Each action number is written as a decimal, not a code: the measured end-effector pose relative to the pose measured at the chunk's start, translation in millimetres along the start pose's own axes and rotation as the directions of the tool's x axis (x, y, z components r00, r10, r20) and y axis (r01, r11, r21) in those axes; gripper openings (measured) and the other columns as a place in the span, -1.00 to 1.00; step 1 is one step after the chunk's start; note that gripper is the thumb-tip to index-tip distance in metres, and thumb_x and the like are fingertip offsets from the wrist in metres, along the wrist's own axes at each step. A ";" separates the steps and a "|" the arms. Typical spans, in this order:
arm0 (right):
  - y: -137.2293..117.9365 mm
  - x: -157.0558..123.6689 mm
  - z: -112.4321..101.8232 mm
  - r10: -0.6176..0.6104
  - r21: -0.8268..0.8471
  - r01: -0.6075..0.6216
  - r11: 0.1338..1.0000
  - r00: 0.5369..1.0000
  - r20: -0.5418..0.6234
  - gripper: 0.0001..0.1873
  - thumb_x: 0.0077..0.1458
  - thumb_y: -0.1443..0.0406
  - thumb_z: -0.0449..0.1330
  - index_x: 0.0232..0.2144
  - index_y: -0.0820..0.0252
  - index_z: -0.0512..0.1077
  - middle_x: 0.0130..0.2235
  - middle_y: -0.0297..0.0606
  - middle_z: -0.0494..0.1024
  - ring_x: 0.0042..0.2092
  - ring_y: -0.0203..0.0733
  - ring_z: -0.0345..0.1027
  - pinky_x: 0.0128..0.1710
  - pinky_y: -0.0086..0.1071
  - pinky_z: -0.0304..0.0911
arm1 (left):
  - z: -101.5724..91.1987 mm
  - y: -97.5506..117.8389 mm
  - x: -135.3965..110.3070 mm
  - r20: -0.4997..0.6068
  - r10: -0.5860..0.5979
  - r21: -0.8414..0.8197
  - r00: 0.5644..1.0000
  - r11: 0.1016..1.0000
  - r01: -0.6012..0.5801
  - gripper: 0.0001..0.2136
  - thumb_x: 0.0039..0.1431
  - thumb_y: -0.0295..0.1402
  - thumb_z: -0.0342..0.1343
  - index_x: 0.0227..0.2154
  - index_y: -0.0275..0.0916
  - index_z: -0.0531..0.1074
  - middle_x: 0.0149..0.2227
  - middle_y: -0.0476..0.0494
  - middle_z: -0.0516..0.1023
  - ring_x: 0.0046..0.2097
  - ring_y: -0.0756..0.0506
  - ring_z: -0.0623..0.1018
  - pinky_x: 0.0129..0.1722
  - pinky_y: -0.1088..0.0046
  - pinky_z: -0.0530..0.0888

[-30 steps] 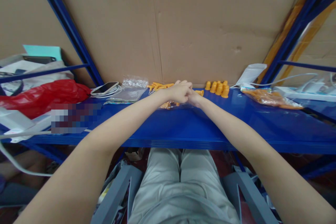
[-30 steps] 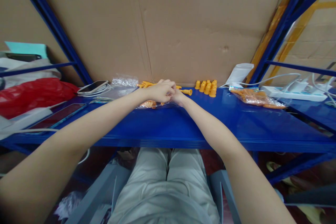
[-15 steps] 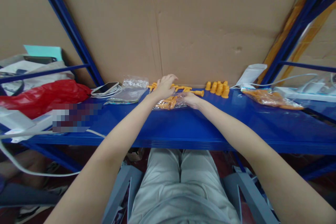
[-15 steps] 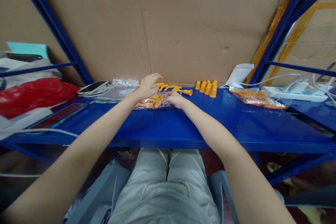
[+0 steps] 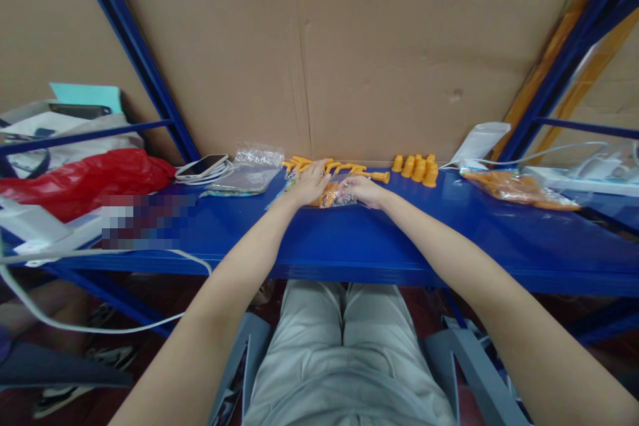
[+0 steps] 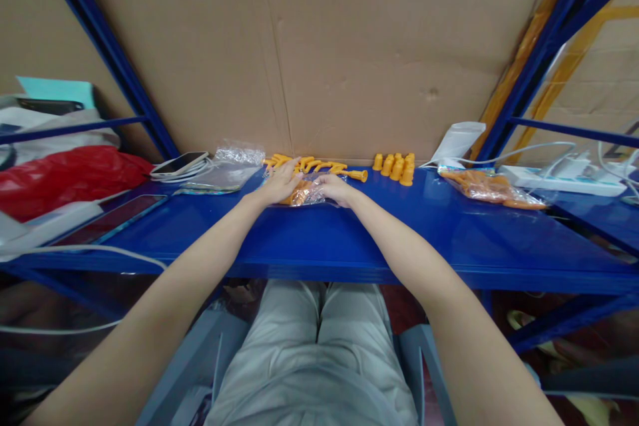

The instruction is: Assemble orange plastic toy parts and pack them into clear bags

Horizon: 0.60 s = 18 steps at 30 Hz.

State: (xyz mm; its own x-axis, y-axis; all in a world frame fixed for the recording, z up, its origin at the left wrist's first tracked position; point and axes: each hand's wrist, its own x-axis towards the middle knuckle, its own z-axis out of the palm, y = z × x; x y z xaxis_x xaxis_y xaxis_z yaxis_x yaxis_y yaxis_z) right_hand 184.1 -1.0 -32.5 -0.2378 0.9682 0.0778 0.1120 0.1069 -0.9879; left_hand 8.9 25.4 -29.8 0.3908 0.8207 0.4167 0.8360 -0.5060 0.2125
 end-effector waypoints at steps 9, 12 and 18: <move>0.5 0.3 -2.3 -0.002 0.027 0.002 1.000 1.000 0.019 -0.75 -0.10 0.63 0.16 -0.64 0.28 0.43 -0.61 -0.37 0.45 -0.54 -0.40 0.30 -0.44 -0.53 0.24 | 10.0 1.4 1.6 -0.027 0.010 -0.027 1.000 1.000 -0.011 -0.48 0.38 -0.13 -0.35 0.33 -0.14 0.02 0.37 -0.25 0.13 0.38 -0.23 0.10 0.31 -0.10 -0.02; 5.5 2.3 -5.2 -0.009 0.013 0.009 1.000 1.000 0.023 -0.78 -0.09 0.60 0.21 -0.64 0.29 0.44 -0.60 -0.35 0.47 -0.53 -0.40 0.32 -0.40 -0.52 0.28 | 10.2 2.4 1.8 -0.030 0.016 -0.047 0.999 0.999 -0.018 -0.49 0.38 -0.12 -0.35 0.32 -0.11 0.05 0.36 -0.22 0.16 0.38 -0.24 0.11 0.30 -0.11 -0.01; 5.8 3.3 -10.6 -0.014 -0.045 0.017 0.999 0.998 0.059 -0.81 -0.08 0.56 0.20 -0.60 0.27 0.50 -0.52 -0.29 0.55 -0.46 -0.34 0.40 -0.30 -0.45 0.35 | 11.1 0.3 3.9 0.004 0.036 -0.030 0.999 0.999 -0.036 -0.48 0.39 -0.13 -0.40 0.33 -0.15 0.05 0.36 -0.19 0.15 0.38 -0.17 0.12 0.33 0.04 0.01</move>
State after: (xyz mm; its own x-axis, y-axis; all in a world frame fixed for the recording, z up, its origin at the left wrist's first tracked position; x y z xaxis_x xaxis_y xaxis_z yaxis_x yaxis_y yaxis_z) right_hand 194.1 5.2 -36.6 -0.2955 0.9517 0.0837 0.1516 0.1332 -0.9794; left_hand 15.0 31.4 -38.0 0.4221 0.8033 0.4201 0.8095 -0.5426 0.2243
